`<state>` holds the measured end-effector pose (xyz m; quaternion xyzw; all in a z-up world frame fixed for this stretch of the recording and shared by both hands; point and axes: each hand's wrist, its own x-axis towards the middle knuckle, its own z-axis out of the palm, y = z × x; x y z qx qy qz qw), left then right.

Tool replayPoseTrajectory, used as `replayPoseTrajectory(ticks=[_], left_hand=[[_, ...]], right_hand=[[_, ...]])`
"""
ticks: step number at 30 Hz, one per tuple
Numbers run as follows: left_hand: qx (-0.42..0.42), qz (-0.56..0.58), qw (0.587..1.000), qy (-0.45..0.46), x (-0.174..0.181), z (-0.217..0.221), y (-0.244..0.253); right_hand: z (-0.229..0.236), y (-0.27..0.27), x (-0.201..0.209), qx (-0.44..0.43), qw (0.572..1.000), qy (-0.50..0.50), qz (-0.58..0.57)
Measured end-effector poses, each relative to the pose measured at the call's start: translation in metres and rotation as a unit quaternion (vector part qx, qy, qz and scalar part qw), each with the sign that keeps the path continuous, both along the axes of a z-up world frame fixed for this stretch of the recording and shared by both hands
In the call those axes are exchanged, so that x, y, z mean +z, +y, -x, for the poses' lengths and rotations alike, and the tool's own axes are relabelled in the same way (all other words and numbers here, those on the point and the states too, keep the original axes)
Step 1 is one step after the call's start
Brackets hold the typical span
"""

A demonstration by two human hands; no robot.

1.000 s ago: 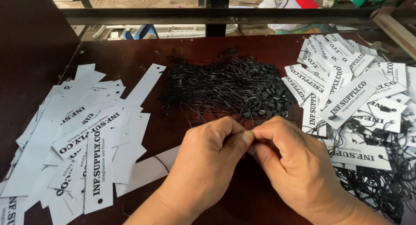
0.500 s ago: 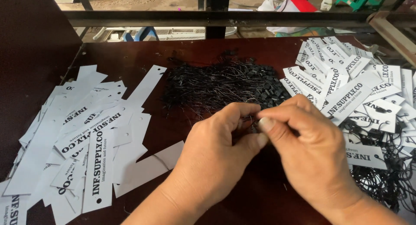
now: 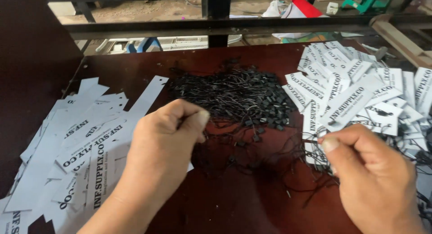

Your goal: Attaching plastic loop fasteners to paper clothing tags by hand at a workstation.

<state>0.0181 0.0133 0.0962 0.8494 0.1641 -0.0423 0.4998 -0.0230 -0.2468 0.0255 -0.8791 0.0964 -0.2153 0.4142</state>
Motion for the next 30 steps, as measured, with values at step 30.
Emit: replayPoseTrajectory(ticks=[30], left_hand=[[-0.098, 0.002, 0.995, 0.027, 0.005, 0.031, -0.030]], right_hand=[[-0.002, 0.068, 0.029, 0.330, 0.940, -0.068, 0.053]])
